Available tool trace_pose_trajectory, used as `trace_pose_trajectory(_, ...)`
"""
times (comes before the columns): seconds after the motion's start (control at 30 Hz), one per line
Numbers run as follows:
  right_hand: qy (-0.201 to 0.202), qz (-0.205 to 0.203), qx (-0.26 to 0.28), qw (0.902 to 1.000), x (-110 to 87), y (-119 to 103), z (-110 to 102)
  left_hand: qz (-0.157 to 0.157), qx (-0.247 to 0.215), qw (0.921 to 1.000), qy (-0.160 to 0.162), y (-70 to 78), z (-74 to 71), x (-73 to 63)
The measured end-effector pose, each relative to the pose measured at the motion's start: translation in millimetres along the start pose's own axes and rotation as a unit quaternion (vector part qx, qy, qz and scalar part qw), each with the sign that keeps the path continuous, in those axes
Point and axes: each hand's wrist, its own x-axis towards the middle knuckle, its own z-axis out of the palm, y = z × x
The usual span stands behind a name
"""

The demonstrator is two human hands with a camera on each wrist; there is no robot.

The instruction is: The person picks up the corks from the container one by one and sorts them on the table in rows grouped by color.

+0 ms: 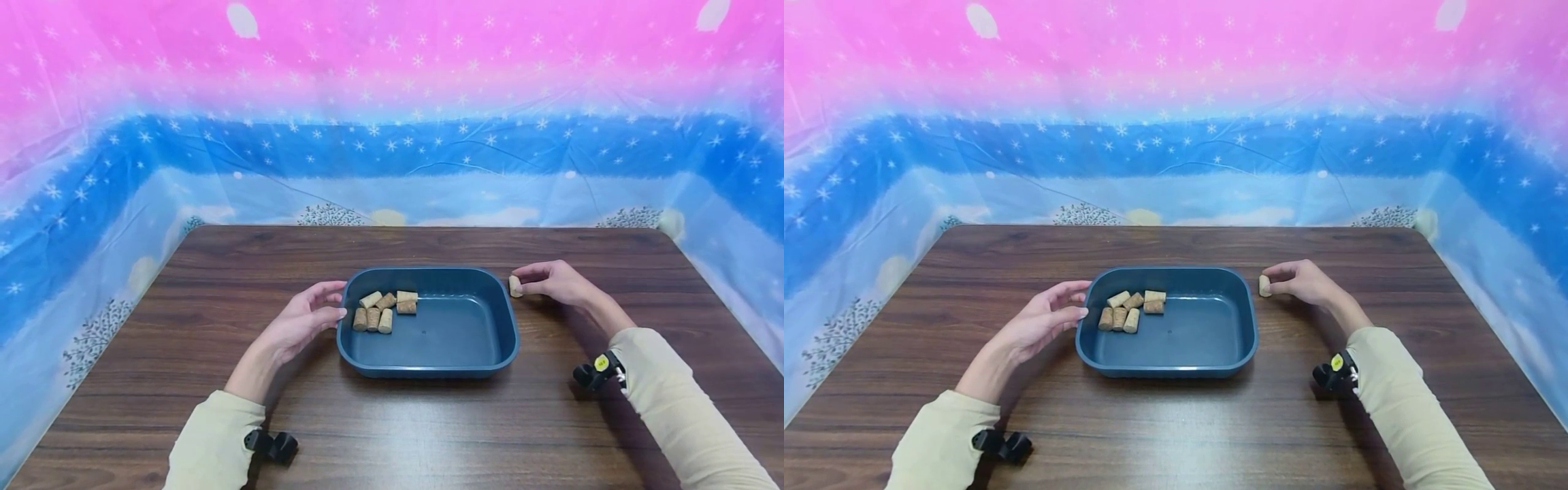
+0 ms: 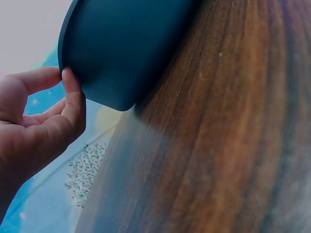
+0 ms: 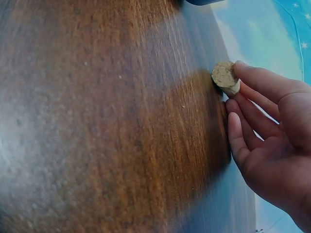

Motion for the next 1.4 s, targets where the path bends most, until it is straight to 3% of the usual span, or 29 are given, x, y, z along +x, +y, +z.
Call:
trace_pose_trajectory(0.43,-0.006,0.002,0.007,1.0000,1.6,2.7,-1.2,0.015,-0.019,0.9997,-0.009,-0.6,0.5,-0.6)
trace_pose_trajectory(1.4,-0.013,-0.009,0.006,0.9999,3.6,3.6,-1.9,0.014,-0.019,0.9997,-0.010,-0.8,-0.2,0.5)
